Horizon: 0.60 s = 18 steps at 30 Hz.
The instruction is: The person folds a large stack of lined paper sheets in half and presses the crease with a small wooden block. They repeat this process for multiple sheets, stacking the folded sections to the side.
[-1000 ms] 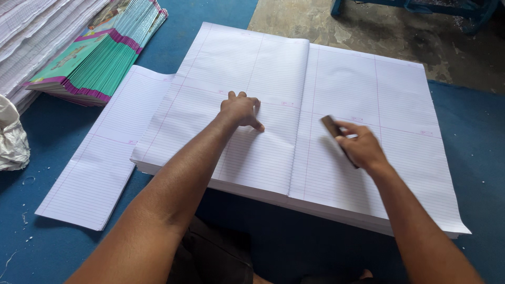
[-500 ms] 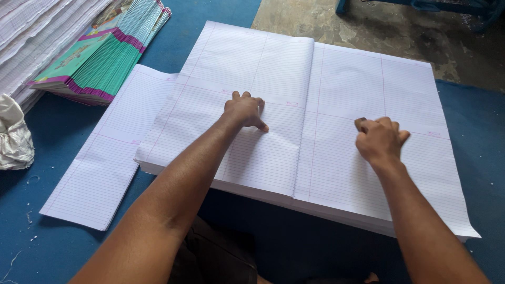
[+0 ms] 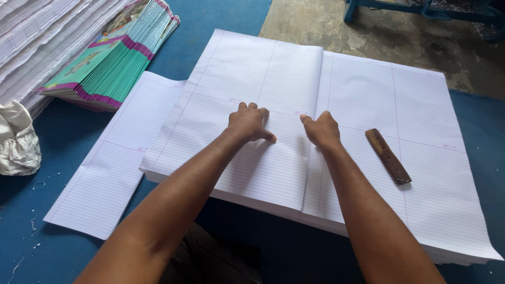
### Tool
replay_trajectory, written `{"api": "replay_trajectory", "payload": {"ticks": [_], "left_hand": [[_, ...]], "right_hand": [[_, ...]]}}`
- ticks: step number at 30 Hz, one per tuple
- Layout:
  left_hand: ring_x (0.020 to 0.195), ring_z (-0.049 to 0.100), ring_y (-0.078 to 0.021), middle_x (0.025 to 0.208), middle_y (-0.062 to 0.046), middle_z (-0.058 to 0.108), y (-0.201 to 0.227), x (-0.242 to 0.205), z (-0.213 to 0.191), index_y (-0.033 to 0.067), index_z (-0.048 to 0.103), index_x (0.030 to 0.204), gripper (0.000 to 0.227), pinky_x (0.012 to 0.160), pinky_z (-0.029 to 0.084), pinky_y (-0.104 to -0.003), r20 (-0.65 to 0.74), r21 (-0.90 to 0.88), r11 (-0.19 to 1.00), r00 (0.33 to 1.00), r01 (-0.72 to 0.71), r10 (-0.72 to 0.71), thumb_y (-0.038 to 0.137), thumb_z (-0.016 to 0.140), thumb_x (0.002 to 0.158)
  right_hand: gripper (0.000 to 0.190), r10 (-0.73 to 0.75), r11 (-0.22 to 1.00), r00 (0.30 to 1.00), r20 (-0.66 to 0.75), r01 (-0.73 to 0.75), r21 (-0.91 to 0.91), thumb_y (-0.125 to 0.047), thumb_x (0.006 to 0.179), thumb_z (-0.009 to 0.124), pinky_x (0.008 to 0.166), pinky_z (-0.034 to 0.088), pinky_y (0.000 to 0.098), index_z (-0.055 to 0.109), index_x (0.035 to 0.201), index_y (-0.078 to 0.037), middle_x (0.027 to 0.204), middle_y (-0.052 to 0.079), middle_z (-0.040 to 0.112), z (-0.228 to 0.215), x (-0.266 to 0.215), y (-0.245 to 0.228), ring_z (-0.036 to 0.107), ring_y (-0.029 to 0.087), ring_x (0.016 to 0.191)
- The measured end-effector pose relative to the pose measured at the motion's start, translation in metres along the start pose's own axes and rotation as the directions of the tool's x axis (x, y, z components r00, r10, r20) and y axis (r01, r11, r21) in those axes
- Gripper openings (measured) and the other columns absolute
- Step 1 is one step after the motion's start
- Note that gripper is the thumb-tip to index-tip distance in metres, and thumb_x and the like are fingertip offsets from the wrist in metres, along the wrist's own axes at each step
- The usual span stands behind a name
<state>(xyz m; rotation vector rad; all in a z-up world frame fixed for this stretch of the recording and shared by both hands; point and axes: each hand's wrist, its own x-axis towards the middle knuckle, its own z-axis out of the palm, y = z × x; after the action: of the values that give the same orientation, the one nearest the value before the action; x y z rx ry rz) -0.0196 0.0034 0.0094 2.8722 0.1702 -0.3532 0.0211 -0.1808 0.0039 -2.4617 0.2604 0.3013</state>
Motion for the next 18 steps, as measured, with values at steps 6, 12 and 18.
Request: {"api": "replay_trajectory", "payload": {"ticks": [6,12,18], "left_hand": [[0.131,0.052,-0.0277,0.132,-0.008,0.064,-0.010,0.005,0.004,0.0207,0.068,0.126,0.063,0.102,0.052,-0.047,-0.005,-0.158,0.987,0.999,0.032,-0.033,0.055,0.081,0.075],[0.120,0.063,-0.0252,0.128,-0.009,0.068,-0.066,0.030,0.012,0.0138,0.072,0.116,0.034,0.105,0.049,-0.045,-0.244,-0.411,0.911,0.960,0.028,-0.139,0.034,0.072,0.090],[0.113,0.064,-0.0262,0.121,-0.010,0.068,-0.126,0.026,0.010,0.0121,0.069,0.119,0.031,0.094,0.055,-0.042,-0.286,-0.391,0.888,0.885,0.243,-0.368,0.018,0.072,0.088]], "right_hand": [[0.037,-0.109,0.892,0.985,0.132,0.038,0.451,-0.029,0.098,0.064,0.059,0.051,0.0408,0.066,0.110,0.006,0.093,0.024,0.065,0.001,0.013,0.006,0.056,0.027,0.072],[0.026,-0.057,0.822,0.997,0.045,0.021,0.569,-0.020,0.096,0.060,0.061,0.054,0.0361,0.065,0.102,0.005,0.089,0.018,0.069,0.008,0.015,0.017,0.065,0.022,0.072],[0.026,-0.030,0.812,0.999,-0.040,0.047,0.581,-0.017,0.095,0.061,0.075,0.059,0.0325,0.063,0.108,0.005,0.098,0.020,0.070,-0.014,0.011,0.033,0.071,0.022,0.082]]}}
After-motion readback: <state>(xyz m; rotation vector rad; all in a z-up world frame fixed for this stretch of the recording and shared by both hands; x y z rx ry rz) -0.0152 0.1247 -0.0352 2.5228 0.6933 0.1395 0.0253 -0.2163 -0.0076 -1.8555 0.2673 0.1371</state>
